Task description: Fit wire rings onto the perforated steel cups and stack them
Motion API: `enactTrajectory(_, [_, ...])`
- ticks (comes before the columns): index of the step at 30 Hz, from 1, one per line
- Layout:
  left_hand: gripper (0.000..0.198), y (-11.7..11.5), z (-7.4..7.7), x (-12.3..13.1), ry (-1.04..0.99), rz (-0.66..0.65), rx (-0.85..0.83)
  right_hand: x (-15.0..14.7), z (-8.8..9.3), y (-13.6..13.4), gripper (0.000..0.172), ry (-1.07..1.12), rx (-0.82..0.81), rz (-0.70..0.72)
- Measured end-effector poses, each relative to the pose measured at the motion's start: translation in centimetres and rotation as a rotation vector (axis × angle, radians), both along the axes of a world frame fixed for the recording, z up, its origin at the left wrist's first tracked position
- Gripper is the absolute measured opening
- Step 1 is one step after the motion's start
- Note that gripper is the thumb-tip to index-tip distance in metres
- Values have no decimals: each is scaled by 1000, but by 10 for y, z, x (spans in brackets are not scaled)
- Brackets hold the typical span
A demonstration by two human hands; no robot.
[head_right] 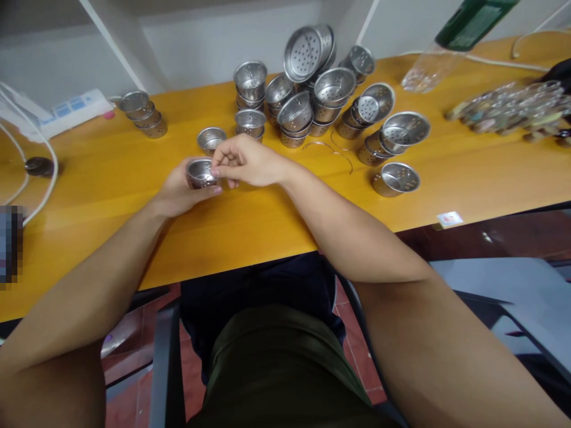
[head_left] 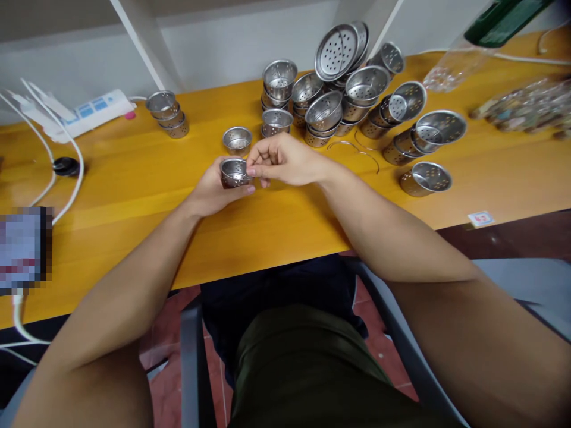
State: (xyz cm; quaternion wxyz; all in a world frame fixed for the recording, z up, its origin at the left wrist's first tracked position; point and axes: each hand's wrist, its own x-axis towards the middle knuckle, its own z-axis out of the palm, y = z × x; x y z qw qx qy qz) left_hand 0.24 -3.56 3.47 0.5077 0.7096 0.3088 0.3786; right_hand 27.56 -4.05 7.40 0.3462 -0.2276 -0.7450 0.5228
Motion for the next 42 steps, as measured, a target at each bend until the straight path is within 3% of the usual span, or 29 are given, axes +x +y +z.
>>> enactTrajectory(14, [95, 7, -17, -6, -1, 44, 56, -1, -2, -1, 49, -39, 5, -35])
enactTrajectory(18, [97, 9, -21, -7, -9, 45, 65, -3, -5, -1, 53, -27, 43, -22])
enactTrajectory(21, [100, 11, -22, -6, -20, 64, 105, -5, -10, 3, 64, 20, 124, -66])
enactTrajectory(26, [110, 17, -22, -5, -55, 109, 212, -2, -15, 8, 76, 9, 287, -277])
enactTrajectory(34, [106, 27, -30, -12, -84, 41, 337, 3, -8, -4, 65, -211, 627, -320])
enactTrajectory(42, [112, 24, -23, -10, -65, 58, 375, -2, -9, -12, 48, -299, 661, -274])
